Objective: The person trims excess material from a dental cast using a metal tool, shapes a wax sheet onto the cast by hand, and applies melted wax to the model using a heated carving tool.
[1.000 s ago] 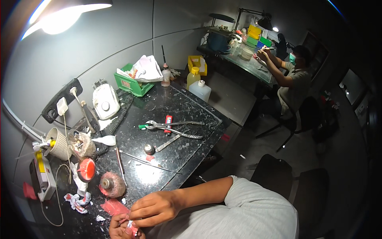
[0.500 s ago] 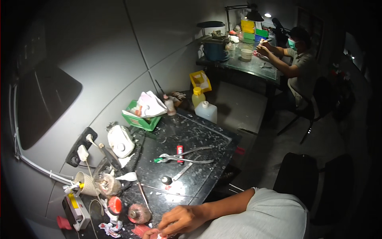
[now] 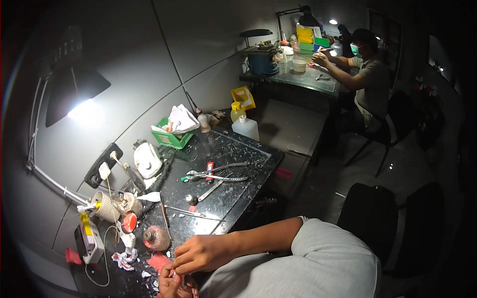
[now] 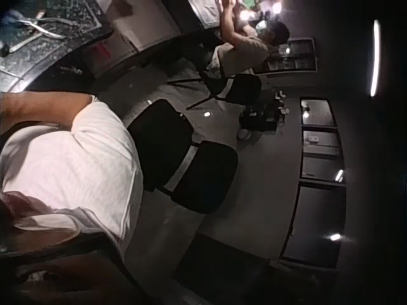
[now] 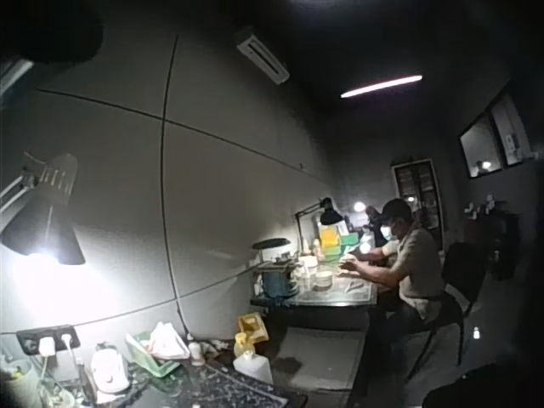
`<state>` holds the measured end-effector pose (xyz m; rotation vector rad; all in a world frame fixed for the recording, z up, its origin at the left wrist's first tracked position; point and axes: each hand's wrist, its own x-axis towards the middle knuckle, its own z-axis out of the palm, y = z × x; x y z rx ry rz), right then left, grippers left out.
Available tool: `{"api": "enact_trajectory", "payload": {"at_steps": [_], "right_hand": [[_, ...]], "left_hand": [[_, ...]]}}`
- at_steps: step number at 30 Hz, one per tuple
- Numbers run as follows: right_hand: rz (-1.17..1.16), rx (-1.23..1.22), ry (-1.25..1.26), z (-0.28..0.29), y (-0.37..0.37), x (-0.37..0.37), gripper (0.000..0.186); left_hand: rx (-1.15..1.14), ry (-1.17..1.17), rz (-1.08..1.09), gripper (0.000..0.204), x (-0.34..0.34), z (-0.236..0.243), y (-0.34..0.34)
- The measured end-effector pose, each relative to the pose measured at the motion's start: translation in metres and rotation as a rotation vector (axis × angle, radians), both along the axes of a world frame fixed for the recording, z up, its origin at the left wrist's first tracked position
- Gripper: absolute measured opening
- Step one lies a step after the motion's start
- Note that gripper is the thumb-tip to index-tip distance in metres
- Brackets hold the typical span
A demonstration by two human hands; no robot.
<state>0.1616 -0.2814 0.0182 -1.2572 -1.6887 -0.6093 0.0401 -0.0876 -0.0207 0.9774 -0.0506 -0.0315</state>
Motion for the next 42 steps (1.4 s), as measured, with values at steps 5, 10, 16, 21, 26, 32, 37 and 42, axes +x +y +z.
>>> {"api": "enact_trajectory", "payload": {"at_steps": [5, 10, 16, 21, 26, 32, 37, 42], "right_hand": [[0.004, -0.063, -0.014, 0.011, -0.010, -0.004, 0.021], [-0.280, -0.150, 0.052, 0.033, -0.042, 0.018, 0.028], [-0.721, -0.303, 0.360, 0.051, -0.074, 0.051, 0.026], [-0.823, -0.555, 0.473, 0.033, -0.072, 0.060, 0.010], [-1.013, -0.546, 0.334, 0.014, -0.074, 0.082, 0.013], [-1.003, -0.641, 0.294, 0.009, -0.088, 0.099, 0.006], [-0.880, -0.525, 0.425, 0.016, -0.088, 0.101, 0.008], [-0.371, -0.169, 0.913, 0.013, -0.086, 0.113, 0.006]], "left_hand": [[0.001, 0.046, 0.112, 0.039, -0.026, 0.024, -0.023], [-0.119, 0.027, 0.106, 0.031, -0.025, 0.024, -0.002], [-0.245, -0.028, 0.185, 0.044, -0.030, 0.034, 0.013], [-0.272, 0.030, 0.182, 0.038, -0.024, 0.042, 0.008], [-0.375, 0.062, 0.143, 0.035, -0.025, 0.044, 0.008], [-0.343, 0.065, 0.018, 0.038, -0.023, 0.057, -0.003], [-0.310, 0.059, 0.015, 0.041, -0.025, 0.061, -0.006], [-0.338, 0.071, -0.034, 0.041, -0.026, 0.061, -0.005]]}}
